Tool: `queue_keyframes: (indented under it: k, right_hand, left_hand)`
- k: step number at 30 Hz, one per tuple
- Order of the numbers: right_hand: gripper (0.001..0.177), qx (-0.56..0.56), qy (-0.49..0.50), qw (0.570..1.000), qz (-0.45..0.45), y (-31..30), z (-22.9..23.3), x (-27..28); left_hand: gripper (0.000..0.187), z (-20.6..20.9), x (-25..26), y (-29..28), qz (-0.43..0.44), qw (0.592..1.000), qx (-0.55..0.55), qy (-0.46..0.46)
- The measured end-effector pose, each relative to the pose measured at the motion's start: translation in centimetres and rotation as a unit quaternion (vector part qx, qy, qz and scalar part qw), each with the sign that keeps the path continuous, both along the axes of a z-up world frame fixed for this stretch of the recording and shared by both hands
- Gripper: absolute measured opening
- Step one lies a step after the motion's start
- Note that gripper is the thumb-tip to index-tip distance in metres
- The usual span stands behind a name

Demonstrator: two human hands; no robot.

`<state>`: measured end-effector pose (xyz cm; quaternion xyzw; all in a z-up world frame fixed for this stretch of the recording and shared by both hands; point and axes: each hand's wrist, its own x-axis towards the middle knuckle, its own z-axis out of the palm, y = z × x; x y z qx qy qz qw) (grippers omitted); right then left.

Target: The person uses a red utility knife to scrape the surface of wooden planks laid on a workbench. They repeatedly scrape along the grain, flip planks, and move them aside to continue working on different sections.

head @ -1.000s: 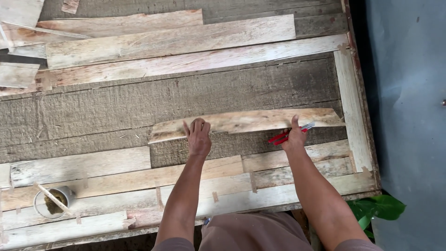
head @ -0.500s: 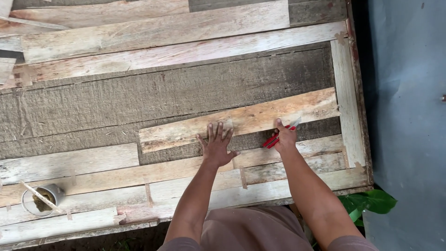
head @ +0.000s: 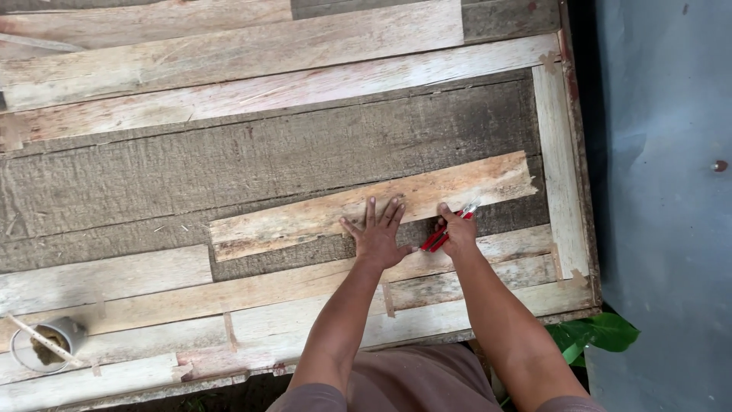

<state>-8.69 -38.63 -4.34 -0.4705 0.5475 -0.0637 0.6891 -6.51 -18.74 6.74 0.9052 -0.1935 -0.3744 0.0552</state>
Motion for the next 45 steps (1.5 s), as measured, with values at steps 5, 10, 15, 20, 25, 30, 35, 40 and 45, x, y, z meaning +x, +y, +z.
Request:
queue_keyframes:
  k: [5, 10, 15, 20, 25, 30, 35, 40, 45]
  right_hand:
    - [0.041, -0.014, -0.016, 1.000, -0.013, 0.3, 0.5, -0.1]
    - [0.043, -0.037, -0.030, 0.999, -0.015, 1.1, 2.3, -0.2]
    - [0.046, -0.044, -0.049, 0.998, -0.011, 1.4, 3.2, -0.3]
    - [0.042, -0.048, -0.038, 0.998, -0.007, 1.3, 3.3, 0.3]
    - [0.031, -0.081, 0.006, 0.997, 0.019, -0.3, -1.5, -0.5]
    - [0.027, -0.426, 0.055, 0.888, 0.166, 0.6, -3.6, -2.1]
    - [0.045, -0.456, 0.015, 0.707, 0.541, 10.7, 5.2, 0.1]
    - [0.057, -0.477, 0.039, 0.498, 0.723, 18.1, 8.5, 2.5]
    - [0.069, -0.506, 0.103, 0.411, 0.752, 19.9, 8.9, 2.3]
  left_hand:
    - [0.106, -1.3, 0.1, -1.3, -0.003, 0.999, 0.038, 0.022]
    - [0.114, -2.6, -0.2, -1.7, 0.010, 0.999, 0.037, 0.031]
    - [0.119, -2.3, -0.2, -1.7, 0.003, 0.999, 0.043, 0.030]
    - [0.108, 0.4, 0.6, -0.9, 0.028, 0.999, 0.003, 0.044]
    - [0.099, -2.2, 0.5, 2.0, 0.080, 0.990, -0.108, 0.041]
    - [0.066, -5.5, -0.4, 8.8, 0.183, 0.940, -0.108, -0.268]
    - [0.065, -5.3, 1.3, 15.3, 0.252, 0.953, -0.028, -0.166]
    - [0.076, -4.7, 3.2, 17.4, 0.230, 0.964, -0.008, -0.133]
    - [0.060, -7.2, 3.4, 18.1, 0.170, 0.968, -0.007, -0.183]
